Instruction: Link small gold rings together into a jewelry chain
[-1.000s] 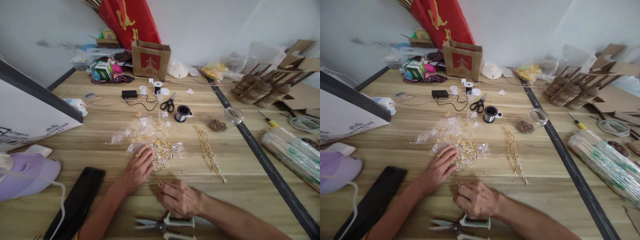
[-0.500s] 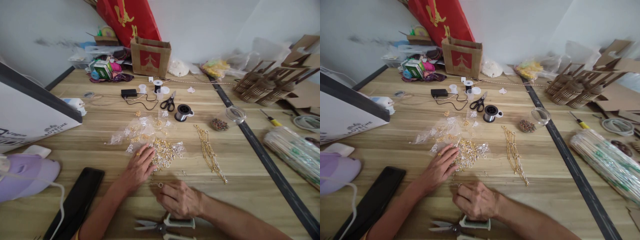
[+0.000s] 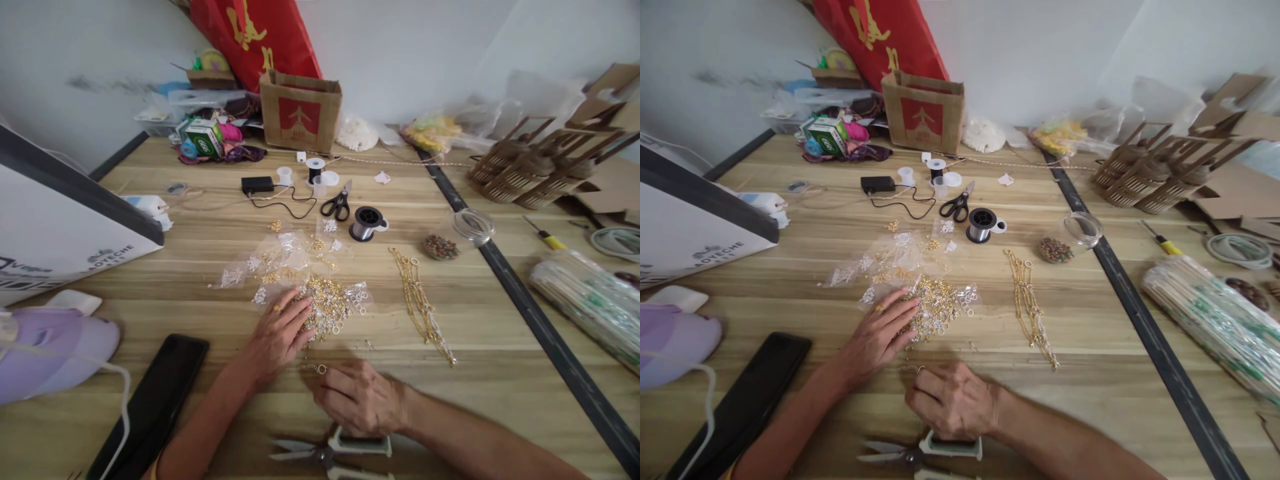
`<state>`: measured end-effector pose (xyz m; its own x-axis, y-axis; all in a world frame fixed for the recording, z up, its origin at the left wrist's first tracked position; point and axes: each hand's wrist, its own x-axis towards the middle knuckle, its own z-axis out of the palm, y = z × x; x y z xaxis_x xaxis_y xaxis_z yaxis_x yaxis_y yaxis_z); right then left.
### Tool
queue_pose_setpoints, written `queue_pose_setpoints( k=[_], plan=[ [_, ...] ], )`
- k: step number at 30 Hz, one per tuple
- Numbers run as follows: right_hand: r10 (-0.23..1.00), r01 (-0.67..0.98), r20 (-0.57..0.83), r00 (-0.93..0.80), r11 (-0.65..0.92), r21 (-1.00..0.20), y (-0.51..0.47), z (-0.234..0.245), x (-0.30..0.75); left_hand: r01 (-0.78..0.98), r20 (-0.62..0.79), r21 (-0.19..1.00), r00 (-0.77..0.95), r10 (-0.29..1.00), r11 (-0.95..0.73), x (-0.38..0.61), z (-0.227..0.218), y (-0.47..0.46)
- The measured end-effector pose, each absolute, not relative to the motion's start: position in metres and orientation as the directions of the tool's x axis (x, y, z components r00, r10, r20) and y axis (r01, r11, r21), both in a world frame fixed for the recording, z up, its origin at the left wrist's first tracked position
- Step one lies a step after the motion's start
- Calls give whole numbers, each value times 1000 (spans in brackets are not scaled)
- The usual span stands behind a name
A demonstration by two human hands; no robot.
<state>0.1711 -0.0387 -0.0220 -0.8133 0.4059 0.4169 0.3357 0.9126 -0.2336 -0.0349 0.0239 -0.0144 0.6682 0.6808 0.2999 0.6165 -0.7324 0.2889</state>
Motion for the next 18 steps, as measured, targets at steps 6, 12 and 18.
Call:
queue_pose_setpoints(
  k=[6,12,18],
  plan=[
    [409,304,397,-822,903,-303,-38,-20,171,597,363,316,642,675,-737,-38,-15,24],
    [401,295,395,-827,906,-302,-38,-20,171,594,354,311,652,671,-742,-36,-14,24],
    [396,290,392,-830,908,-303,-39,-21,172,574,372,316,658,655,-756,-37,-13,23]
  ],
)
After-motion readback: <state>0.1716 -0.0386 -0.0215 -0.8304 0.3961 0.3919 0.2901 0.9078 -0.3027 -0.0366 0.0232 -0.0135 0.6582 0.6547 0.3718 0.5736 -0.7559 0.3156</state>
